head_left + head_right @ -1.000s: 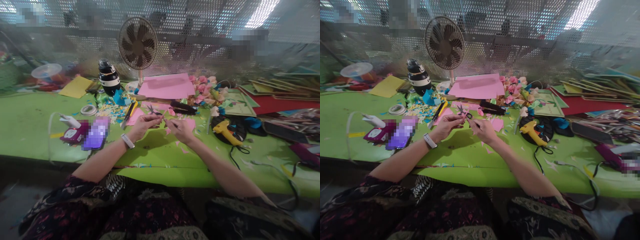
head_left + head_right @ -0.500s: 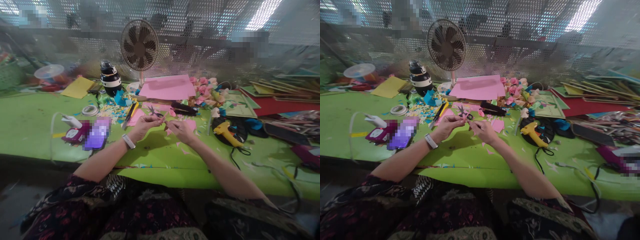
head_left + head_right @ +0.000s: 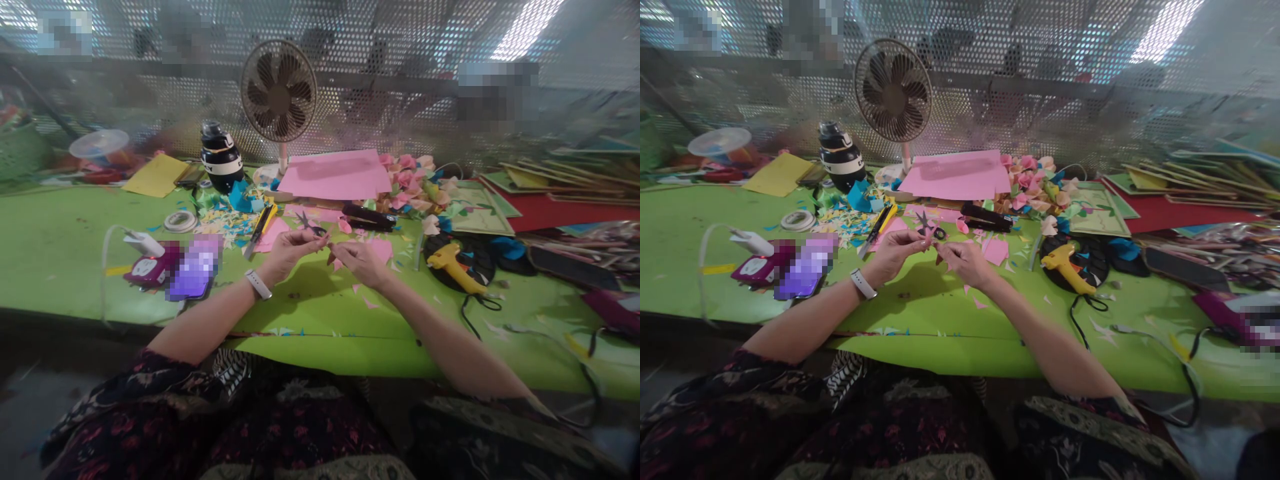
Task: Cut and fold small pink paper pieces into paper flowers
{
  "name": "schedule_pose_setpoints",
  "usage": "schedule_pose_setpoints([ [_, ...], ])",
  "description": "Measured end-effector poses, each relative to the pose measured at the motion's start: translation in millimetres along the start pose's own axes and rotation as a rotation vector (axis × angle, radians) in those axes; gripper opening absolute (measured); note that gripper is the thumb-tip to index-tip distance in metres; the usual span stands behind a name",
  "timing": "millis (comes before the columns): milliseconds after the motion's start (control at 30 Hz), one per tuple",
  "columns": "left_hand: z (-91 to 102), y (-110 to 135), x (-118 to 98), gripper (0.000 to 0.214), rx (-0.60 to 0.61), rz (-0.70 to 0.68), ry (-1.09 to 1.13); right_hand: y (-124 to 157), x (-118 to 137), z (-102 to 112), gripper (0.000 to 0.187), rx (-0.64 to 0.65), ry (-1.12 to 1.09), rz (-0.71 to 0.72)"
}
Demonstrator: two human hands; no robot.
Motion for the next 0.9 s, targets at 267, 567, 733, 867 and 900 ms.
schedule_pose_setpoints([
  [267,2.5,-2.0,-0.7,0.032,-0.046,-0.037,0.042,0.6,4.2,-0.7,0.048,-0.209,0.045,0.096],
  [567,2.4,0.5,-0.9,0.026,-0.086,-0.083,-0.016,-1.0,-4.1,-3.8,0.042,-0.176,0.016,0.059],
  [733,5.0,-1.0,0.8,0.026,-0.069,-0.097,-0.020,-1.5,-0.7,0.7,0.043,-0.120,-0.022,0.078],
  [867,6.0,-1.8,2.7,0.025,-0.067,-0.091,-0.020,-1.1,-0.3,0.2,0.044,-0.091,-0.006,0.103],
  [900,5.8,-1.8,2.9,0.025,-0.063,-0.088,-0.021,-1.0,-0.9,-0.3,0.044,-0.091,-0.003,0.107],
])
Point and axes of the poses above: each hand's wrist, its own y-axis away from the middle knuckle, its own z-axis out of the back of the hand, x = y × z, the point moved 4 cm from there along -y, towards the middle knuckle, and after that the axes turned 9 degrees about y, right-handed, at the moved point
